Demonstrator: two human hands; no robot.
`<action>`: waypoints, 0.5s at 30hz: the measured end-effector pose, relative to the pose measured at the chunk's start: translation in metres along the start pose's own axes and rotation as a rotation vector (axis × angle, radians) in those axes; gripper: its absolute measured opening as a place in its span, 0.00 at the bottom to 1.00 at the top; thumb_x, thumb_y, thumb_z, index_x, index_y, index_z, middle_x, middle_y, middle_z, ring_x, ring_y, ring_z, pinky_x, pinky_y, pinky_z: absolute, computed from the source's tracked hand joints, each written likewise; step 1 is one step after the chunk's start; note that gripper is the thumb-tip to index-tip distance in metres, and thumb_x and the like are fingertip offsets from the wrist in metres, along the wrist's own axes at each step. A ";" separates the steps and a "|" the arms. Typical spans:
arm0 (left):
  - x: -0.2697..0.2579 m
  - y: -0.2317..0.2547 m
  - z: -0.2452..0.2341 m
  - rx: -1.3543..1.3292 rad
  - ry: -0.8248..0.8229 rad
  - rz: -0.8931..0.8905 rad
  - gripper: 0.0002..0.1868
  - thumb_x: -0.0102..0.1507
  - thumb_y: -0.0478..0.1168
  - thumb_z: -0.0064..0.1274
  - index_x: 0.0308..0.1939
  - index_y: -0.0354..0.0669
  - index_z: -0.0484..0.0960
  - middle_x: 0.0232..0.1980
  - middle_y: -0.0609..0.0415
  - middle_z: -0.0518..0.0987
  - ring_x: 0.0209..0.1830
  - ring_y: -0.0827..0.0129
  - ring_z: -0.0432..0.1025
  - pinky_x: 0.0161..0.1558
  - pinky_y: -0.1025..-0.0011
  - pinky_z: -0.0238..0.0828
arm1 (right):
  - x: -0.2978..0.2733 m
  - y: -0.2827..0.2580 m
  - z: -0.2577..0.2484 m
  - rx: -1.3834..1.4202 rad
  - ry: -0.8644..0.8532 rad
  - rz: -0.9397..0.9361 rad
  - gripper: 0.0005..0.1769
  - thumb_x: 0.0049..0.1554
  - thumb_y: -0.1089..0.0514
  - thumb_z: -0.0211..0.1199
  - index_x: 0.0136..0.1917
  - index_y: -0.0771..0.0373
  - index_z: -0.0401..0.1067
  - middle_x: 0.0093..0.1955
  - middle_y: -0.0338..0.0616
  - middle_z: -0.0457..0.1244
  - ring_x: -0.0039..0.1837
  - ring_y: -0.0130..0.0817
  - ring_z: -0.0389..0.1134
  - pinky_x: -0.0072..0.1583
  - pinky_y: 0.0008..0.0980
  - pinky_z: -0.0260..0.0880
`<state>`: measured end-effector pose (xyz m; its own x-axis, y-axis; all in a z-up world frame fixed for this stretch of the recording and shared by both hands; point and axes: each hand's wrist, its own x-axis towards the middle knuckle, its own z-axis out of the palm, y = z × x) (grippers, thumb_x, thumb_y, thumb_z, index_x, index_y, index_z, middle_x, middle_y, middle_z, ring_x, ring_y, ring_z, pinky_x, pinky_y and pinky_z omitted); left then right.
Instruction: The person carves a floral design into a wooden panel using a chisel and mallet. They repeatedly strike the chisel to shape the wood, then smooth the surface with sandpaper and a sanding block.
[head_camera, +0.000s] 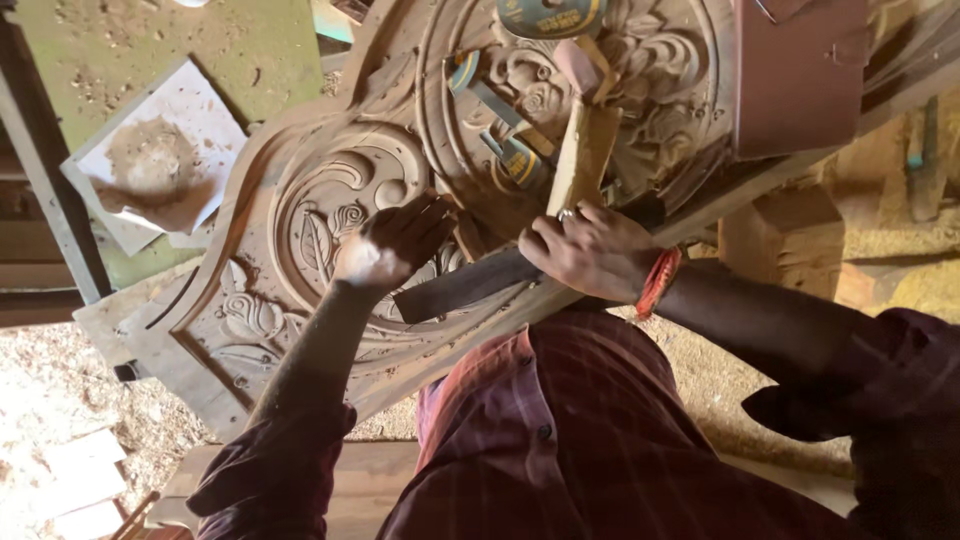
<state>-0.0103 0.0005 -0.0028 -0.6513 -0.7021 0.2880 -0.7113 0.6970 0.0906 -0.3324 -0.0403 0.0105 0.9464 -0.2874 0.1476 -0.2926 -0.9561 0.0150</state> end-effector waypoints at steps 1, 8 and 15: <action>-0.002 0.000 -0.001 0.006 0.015 0.004 0.15 0.65 0.39 0.58 0.56 0.46 0.86 0.62 0.54 0.81 0.64 0.64 0.76 0.52 0.69 0.79 | 0.002 0.000 -0.002 0.004 0.038 0.014 0.18 0.59 0.56 0.56 0.62 0.61 0.70 0.51 0.43 0.67 0.44 0.30 0.72 0.48 0.38 0.74; 0.002 0.005 -0.005 0.024 0.039 0.003 0.13 0.65 0.37 0.56 0.54 0.46 0.85 0.61 0.54 0.82 0.61 0.66 0.79 0.49 0.71 0.81 | -0.002 0.003 -0.021 -0.047 0.004 0.030 0.21 0.49 0.55 0.61 0.56 0.58 0.75 0.51 0.44 0.69 0.39 0.29 0.71 0.48 0.37 0.76; -0.009 0.014 -0.019 -0.079 0.452 -0.705 0.10 0.74 0.40 0.53 0.56 0.47 0.85 0.43 0.51 0.86 0.31 0.67 0.80 0.27 0.70 0.75 | -0.024 -0.037 -0.047 0.319 0.286 0.390 0.13 0.51 0.57 0.72 0.49 0.59 0.74 0.43 0.41 0.69 0.37 0.34 0.69 0.40 0.36 0.70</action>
<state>-0.0093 0.0193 0.0138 0.1193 -0.8628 0.4913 -0.8806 0.1367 0.4537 -0.3506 0.0048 0.0532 0.6891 -0.6377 0.3442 -0.5150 -0.7651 -0.3865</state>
